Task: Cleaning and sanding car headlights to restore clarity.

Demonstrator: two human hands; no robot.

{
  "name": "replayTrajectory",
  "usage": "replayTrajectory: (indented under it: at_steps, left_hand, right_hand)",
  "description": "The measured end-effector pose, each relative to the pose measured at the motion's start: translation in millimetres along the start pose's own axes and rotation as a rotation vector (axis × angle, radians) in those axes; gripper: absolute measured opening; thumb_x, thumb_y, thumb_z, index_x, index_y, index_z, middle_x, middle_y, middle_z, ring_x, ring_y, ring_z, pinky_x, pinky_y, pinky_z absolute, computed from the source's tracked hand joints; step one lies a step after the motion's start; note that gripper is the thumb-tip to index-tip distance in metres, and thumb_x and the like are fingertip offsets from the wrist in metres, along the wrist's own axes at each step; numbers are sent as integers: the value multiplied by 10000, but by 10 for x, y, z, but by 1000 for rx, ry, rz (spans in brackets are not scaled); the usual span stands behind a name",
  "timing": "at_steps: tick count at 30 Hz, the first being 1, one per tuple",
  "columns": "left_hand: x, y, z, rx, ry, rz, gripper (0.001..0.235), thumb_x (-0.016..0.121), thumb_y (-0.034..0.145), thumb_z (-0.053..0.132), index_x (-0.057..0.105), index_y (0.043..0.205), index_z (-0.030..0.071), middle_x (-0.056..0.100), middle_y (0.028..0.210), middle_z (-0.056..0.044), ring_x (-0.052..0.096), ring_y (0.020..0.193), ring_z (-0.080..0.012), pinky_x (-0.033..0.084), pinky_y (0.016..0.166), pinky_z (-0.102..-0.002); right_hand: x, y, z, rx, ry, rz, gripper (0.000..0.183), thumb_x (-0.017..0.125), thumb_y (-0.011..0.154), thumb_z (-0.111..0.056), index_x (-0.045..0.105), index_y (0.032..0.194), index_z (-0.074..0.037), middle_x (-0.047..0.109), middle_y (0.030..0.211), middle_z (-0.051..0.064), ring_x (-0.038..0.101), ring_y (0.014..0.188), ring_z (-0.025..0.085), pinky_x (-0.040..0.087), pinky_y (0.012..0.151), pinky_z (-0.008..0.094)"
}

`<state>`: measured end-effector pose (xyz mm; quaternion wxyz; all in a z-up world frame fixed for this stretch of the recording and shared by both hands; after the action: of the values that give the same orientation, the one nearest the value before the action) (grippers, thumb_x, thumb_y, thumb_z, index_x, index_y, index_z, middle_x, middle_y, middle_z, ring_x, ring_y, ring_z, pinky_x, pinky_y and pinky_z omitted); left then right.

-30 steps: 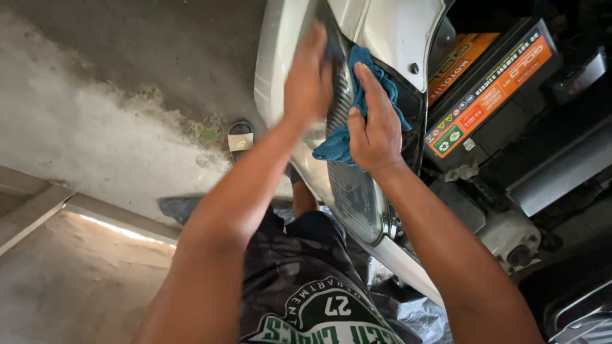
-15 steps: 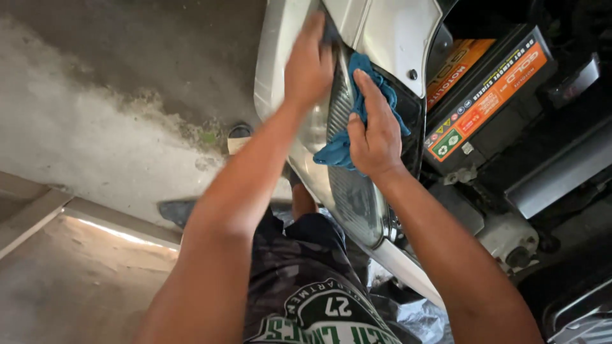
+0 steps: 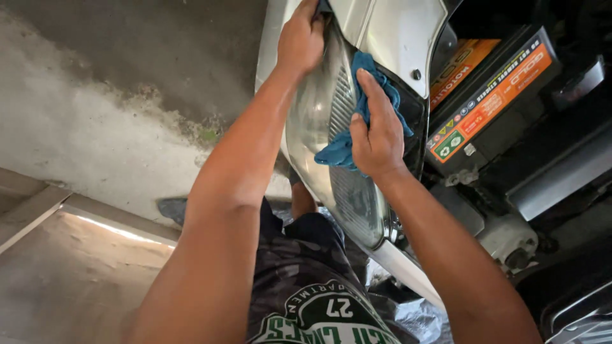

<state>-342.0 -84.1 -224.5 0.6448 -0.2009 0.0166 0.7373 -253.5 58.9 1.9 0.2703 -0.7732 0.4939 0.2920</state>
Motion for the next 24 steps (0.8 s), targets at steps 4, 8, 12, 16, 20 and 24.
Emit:
replayTrajectory:
  at_steps: [4, 8, 12, 16, 20, 24]
  left_hand:
    - [-55, -302, 116, 100, 24, 8, 473, 536, 1007, 114, 533, 1476, 49, 552, 1538, -179, 505, 1453, -347, 370, 1244, -378]
    - [-42, -286, 91, 178, 0, 28, 497, 536, 971, 105, 526, 1458, 5, 556, 1500, -220, 506, 1418, -382, 367, 1208, -410]
    - [66, 122, -107, 33, -31, 56, 441, 552, 992, 134, 571, 1418, 21, 613, 1433, -209, 557, 1345, -393, 427, 1150, -417]
    - [-38, -36, 14, 138, -13, 102, 417, 551, 993, 149, 590, 1388, 19, 640, 1385, -221, 584, 1306, -416, 448, 1129, -440]
    - [-16, -8, 15, 115, -40, 79, 407, 543, 982, 153, 606, 1362, 24, 661, 1333, -223, 602, 1257, -427, 464, 1104, -458]
    - [-23, 257, 17, -2, 18, 33, 387, 560, 954, 141, 657, 1321, 64, 690, 1311, -193, 607, 1212, -436, 452, 1086, -475]
  right_hand:
    - [-29, 25, -11, -22, 0, 15, 590, 537, 985, -27, 415, 1560, 16, 514, 1573, 211, 501, 1478, 378, 381, 1259, 425]
    - [-11, -31, -30, 11, -18, -7, 597, 537, 975, -31, 420, 1559, 11, 515, 1572, 203, 496, 1484, 383, 378, 1255, 428]
    - [-18, 3, -42, 15, -8, -3, 588, 544, 979, -30, 427, 1554, 5, 520, 1566, 201, 504, 1470, 385, 387, 1241, 429]
    - [-43, 80, -18, -1, 7, 12, 580, 546, 986, -34, 430, 1554, -2, 518, 1566, 203, 504, 1466, 384, 396, 1235, 423]
    - [-20, -26, -60, 0, -25, -20, 579, 540, 992, -32, 416, 1557, 12, 509, 1574, 206, 484, 1486, 393, 373, 1255, 433]
    - [-21, 6, -65, 5, 3, -17, 585, 525, 980, -18, 417, 1553, 24, 506, 1573, 213, 480, 1487, 395, 369, 1254, 433]
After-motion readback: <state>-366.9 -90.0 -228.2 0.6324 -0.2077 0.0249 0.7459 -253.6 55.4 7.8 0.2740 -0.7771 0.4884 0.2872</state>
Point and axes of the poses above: each hand's wrist, its own y-axis towards the middle knuckle, its own x-axis out of the palm, z = x × y, the point moved 7 cm from there along y, towards the middle knuckle
